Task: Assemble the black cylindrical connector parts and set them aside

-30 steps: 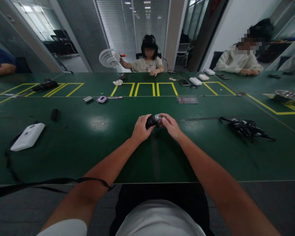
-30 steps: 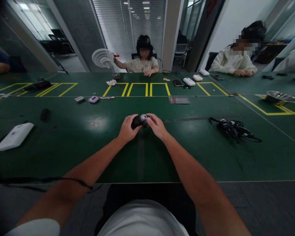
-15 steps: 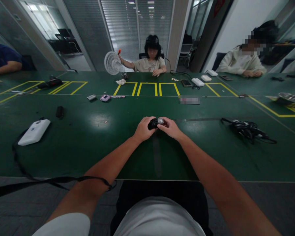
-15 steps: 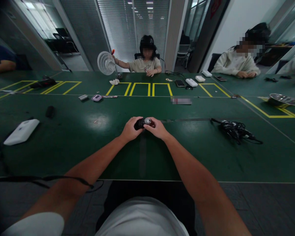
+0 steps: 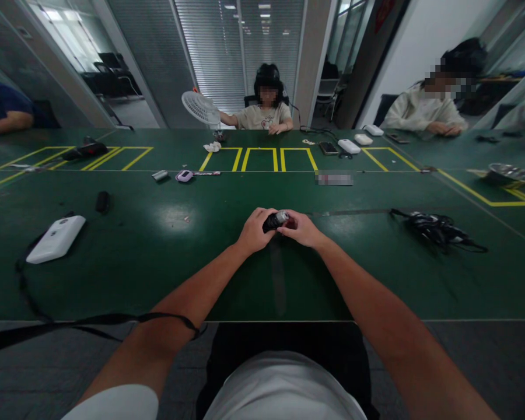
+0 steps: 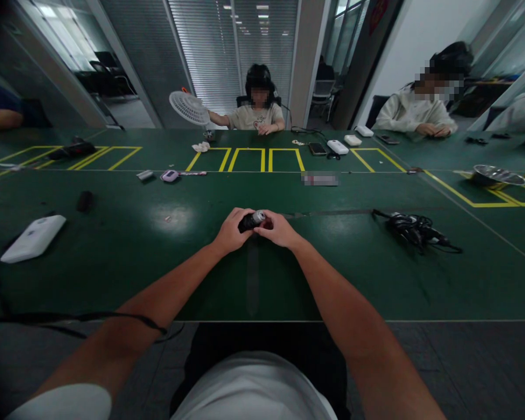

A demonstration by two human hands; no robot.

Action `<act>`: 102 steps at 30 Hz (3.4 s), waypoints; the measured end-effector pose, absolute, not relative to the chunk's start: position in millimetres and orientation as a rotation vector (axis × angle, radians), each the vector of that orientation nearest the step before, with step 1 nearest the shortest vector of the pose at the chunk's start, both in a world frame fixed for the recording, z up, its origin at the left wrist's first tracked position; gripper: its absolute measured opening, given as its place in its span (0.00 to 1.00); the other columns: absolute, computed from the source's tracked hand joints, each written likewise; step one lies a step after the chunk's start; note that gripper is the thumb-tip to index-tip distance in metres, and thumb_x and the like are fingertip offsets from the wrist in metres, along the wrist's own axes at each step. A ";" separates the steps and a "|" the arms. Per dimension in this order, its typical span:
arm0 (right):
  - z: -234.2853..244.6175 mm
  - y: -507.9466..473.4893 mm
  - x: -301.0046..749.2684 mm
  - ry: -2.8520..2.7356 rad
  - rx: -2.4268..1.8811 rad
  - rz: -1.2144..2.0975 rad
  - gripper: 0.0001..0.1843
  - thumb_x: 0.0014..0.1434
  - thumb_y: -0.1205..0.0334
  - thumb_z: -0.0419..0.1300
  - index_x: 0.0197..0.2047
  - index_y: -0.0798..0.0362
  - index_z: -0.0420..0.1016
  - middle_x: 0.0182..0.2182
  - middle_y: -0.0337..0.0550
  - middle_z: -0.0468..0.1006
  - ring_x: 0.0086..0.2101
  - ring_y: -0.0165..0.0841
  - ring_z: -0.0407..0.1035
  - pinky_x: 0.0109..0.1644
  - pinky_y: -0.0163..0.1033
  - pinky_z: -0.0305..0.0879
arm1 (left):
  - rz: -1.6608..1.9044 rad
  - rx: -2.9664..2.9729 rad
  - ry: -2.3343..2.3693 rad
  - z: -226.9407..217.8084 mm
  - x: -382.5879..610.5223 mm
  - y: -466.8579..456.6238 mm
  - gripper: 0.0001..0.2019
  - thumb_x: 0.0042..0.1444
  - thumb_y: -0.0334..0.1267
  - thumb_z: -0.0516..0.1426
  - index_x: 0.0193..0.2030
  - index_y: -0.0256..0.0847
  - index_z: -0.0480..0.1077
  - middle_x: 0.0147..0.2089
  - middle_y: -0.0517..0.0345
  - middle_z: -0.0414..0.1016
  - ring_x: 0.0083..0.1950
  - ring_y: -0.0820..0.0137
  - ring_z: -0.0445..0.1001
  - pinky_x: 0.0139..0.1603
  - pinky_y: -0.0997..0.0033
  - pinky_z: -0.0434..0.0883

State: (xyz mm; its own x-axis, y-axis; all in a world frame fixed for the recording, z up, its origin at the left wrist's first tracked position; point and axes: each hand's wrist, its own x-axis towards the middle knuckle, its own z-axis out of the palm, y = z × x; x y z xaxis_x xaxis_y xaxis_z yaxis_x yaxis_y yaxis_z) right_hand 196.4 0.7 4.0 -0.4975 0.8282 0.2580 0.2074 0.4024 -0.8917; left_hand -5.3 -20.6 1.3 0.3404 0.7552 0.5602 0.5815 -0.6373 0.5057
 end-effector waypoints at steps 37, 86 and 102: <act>4.4 4.8 197.4 -2.000 -1.046 0.732 0.12 0.57 0.55 0.63 0.37 0.55 0.81 0.30 0.44 0.78 0.30 0.31 0.68 0.35 0.37 0.62 | 1.306 2.174 1.546 -2.7 -2.1 -18.1 0.24 0.55 0.36 0.62 0.59 0.44 0.66 0.53 0.49 0.70 0.54 0.58 0.71 0.56 0.55 0.70; 7.4 4.2 198.3 -2.032 -1.063 0.694 0.13 0.60 0.54 0.60 0.36 0.55 0.79 0.31 0.43 0.78 0.30 0.30 0.67 0.35 0.36 0.60 | 1.344 1.986 1.523 2.4 0.6 -19.1 0.18 0.52 0.40 0.64 0.49 0.41 0.71 0.46 0.53 0.78 0.46 0.62 0.77 0.50 0.61 0.73; 4.2 6.4 200.2 -2.044 -1.062 0.698 0.14 0.61 0.53 0.59 0.37 0.54 0.79 0.31 0.43 0.78 0.31 0.31 0.68 0.35 0.37 0.61 | 1.302 1.920 1.459 4.6 0.2 -17.9 0.16 0.52 0.40 0.64 0.47 0.40 0.74 0.44 0.53 0.79 0.45 0.63 0.77 0.49 0.61 0.74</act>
State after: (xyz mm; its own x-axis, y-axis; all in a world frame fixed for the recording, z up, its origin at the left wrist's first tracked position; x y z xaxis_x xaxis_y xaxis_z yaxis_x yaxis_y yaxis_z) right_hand 200.2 6.4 4.2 -0.4025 0.8473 0.3465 0.4584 0.5142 -0.7249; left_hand 0.2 -17.9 4.6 0.0219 0.9017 0.4318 0.5311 -0.3764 0.7591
